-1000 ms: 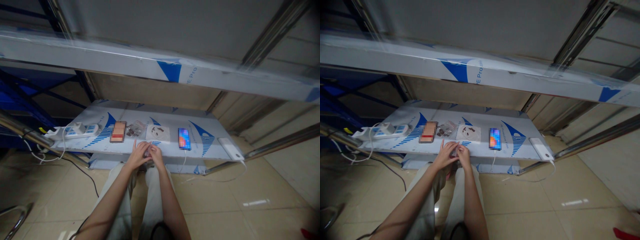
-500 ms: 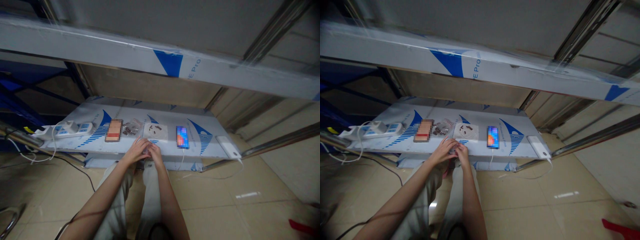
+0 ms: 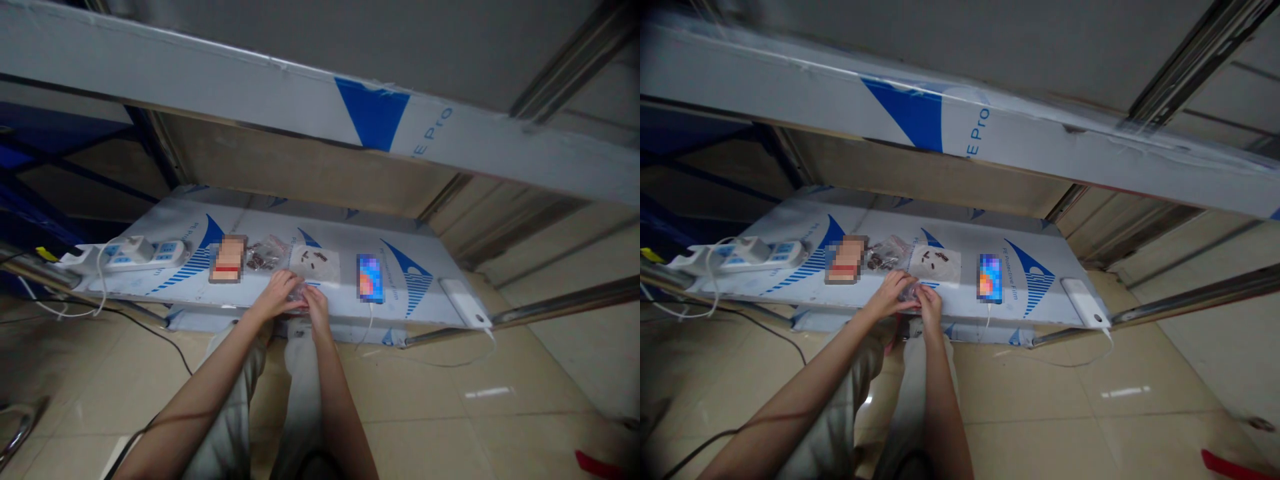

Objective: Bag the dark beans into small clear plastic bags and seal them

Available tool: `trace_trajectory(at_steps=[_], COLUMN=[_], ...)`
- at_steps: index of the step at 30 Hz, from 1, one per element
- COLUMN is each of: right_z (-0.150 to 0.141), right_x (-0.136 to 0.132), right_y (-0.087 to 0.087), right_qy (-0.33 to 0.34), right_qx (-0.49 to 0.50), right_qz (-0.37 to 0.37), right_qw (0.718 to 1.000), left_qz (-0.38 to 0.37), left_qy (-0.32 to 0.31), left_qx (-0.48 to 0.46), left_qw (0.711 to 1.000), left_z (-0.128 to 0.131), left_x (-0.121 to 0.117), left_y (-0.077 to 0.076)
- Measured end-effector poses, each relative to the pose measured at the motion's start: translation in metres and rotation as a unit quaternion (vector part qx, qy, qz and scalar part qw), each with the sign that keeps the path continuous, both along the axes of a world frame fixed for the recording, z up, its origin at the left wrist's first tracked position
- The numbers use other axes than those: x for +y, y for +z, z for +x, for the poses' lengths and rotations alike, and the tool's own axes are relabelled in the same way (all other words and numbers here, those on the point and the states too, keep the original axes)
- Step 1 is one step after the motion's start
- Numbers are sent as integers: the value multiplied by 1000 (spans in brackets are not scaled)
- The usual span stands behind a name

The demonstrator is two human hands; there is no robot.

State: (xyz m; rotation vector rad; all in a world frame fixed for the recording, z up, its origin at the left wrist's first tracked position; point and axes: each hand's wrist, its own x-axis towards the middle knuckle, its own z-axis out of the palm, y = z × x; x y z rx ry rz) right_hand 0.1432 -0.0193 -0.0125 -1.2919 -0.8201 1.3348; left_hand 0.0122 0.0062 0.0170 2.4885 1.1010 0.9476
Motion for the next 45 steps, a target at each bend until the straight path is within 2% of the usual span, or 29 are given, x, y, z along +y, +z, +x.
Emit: trace_trajectory(at_steps=[3,5,6,9,11,14,17,19,21,24,28,32,36,43,45], right_z=[13,27,34,47,46,36,31,35,42,52,52,44,42,44,44], right_x=[10,25,33,62,78,92,97,98,99,98,88,76,77,96,101], right_y=[1,6,9,16,18,16,15,17,22,30,32,21,14,27,33], right_qy=[-8,-29,-49,-64,-26,23,33,49,57,33,6,53,75,155,167], right_qx=[-60,-151,-219,-434,-524,-605,-647,-652,-638,-620,-648,-658,-671,-692,-678], right_qz=[1,19,34,47,24,3,-6,-15,-26,-14,32,16,1,-30,-22], right_qw=[998,988,974,898,851,796,762,756,767,784,761,751,737,704,716], left_qz=[-50,-95,-119,-174,-193,-204,-204,-206,-212,-219,-219,-222,-221,-219,-220], left_qy=[63,110,122,124,116,105,105,102,100,100,116,119,111,111,115], left_qx=[-119,-203,-236,-296,-324,-351,-350,-343,-340,-339,-331,-329,-333,-317,-319], left_qw=[990,968,957,931,919,908,908,910,911,910,911,910,910,916,915], left_z=[3,4,5,8,11,16,18,18,17,17,19,21,22,20,20], left_x=[6,11,14,22,26,29,30,29,29,29,29,30,31,29,29], left_y=[-3,-6,-8,-12,-13,-14,-15,-15,-14,-15,-18,-20,-20,-19,-18])
